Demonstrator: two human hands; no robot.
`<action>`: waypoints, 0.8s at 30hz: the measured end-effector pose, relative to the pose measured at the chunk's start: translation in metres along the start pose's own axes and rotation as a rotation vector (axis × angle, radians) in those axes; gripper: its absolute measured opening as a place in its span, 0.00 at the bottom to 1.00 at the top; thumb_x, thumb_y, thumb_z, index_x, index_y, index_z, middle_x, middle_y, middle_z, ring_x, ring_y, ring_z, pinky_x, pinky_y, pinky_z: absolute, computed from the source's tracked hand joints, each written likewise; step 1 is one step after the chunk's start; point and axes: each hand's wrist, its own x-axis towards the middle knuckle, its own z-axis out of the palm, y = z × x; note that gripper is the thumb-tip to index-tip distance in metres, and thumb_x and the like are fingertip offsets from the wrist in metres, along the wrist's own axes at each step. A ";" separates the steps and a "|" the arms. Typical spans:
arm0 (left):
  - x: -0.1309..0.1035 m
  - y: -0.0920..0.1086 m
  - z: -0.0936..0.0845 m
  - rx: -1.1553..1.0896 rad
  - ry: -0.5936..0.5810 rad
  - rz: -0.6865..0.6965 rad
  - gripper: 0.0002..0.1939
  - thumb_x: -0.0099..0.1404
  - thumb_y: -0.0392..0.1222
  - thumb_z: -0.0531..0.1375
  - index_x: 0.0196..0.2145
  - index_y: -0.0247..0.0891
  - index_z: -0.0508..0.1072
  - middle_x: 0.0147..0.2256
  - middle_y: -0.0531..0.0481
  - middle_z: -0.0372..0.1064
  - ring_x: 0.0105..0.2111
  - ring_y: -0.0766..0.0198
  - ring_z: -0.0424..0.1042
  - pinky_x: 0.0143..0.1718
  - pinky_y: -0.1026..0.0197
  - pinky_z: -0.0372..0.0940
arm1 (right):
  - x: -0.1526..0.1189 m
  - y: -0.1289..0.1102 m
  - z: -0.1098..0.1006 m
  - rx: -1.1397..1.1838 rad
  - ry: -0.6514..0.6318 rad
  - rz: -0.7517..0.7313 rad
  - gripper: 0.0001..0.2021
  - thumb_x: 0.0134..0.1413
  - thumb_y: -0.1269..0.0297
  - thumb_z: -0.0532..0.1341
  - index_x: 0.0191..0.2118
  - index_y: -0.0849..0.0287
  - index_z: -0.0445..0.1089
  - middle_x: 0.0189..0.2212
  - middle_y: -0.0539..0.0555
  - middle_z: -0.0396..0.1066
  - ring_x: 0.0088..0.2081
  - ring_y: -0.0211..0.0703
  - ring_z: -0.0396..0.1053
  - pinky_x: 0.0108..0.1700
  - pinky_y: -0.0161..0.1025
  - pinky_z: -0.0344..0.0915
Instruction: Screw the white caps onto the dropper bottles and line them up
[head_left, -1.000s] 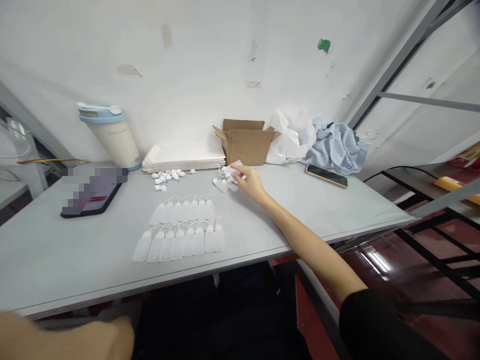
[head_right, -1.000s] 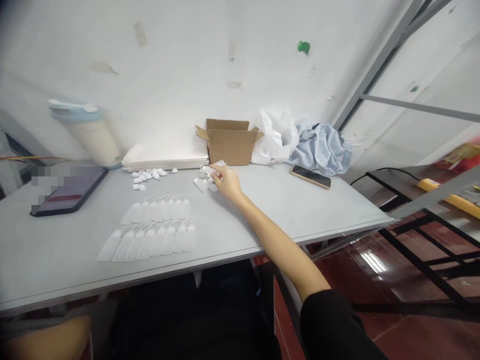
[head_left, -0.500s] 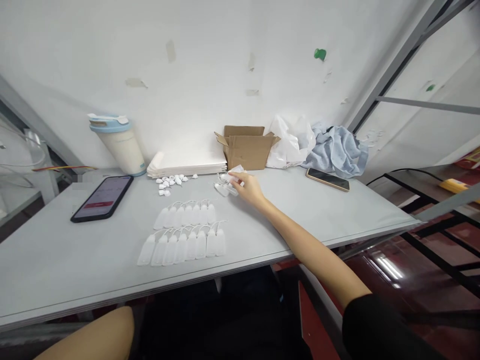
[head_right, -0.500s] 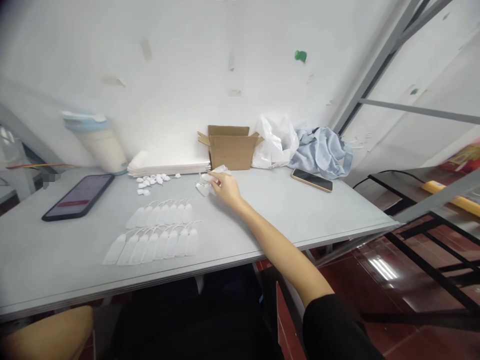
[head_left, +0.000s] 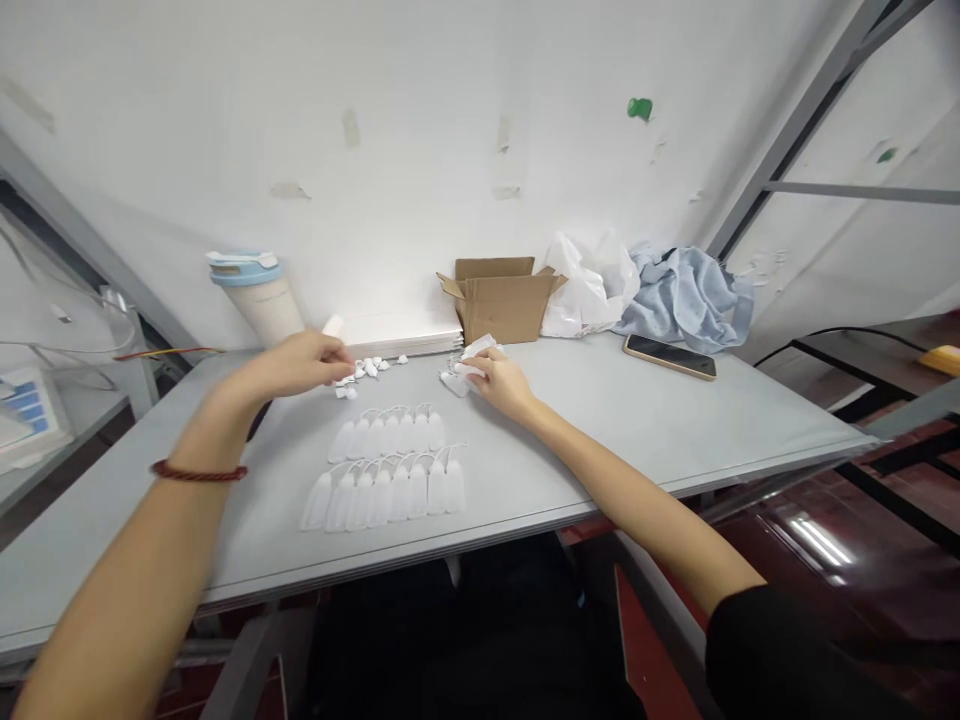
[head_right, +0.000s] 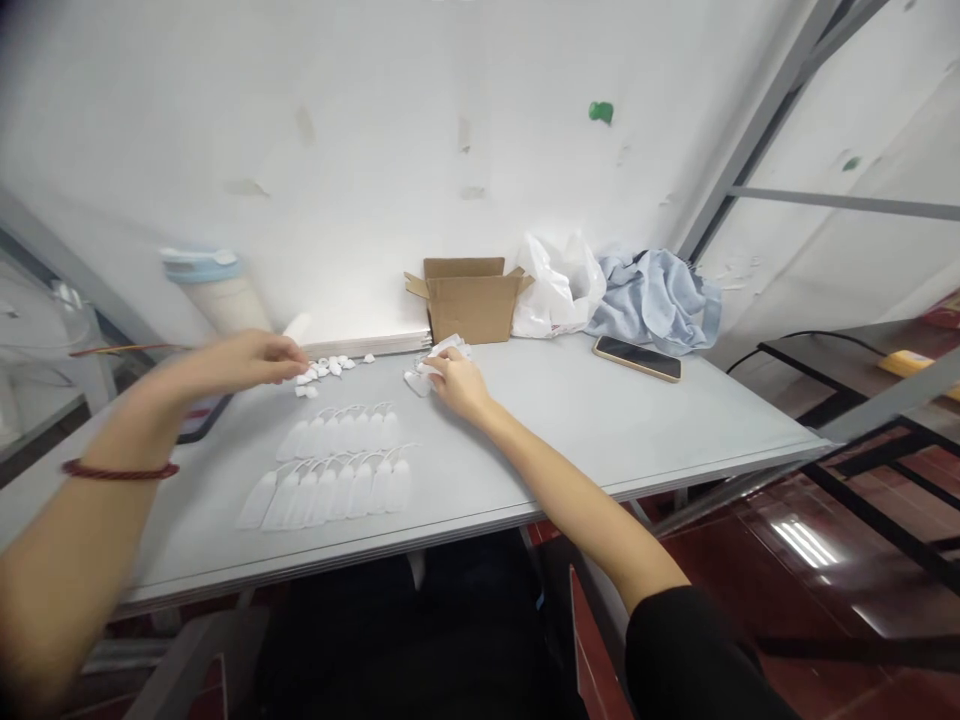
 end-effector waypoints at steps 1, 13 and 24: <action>0.004 -0.008 0.006 0.031 -0.001 -0.043 0.09 0.57 0.41 0.59 0.23 0.35 0.73 0.22 0.55 0.71 0.23 0.65 0.66 0.23 0.67 0.58 | 0.000 0.000 -0.001 0.003 0.006 0.009 0.16 0.55 0.71 0.59 0.49 0.56 0.73 0.45 0.58 0.70 0.36 0.44 0.69 0.40 0.39 0.64; 0.008 -0.035 0.047 0.030 -0.011 -0.068 0.12 0.54 0.43 0.57 0.34 0.36 0.76 0.20 0.56 0.69 0.23 0.63 0.67 0.26 0.65 0.57 | 0.004 0.005 -0.015 0.154 0.075 0.053 0.13 0.49 0.73 0.62 0.43 0.61 0.75 0.40 0.57 0.70 0.25 0.36 0.65 0.37 0.38 0.63; 0.011 -0.036 0.062 0.060 -0.041 -0.103 0.08 0.49 0.42 0.55 0.22 0.38 0.73 0.23 0.48 0.73 0.24 0.58 0.68 0.25 0.62 0.55 | -0.016 -0.035 -0.047 0.533 -0.192 0.034 0.08 0.41 0.73 0.59 0.17 0.60 0.61 0.15 0.44 0.59 0.19 0.32 0.55 0.23 0.32 0.50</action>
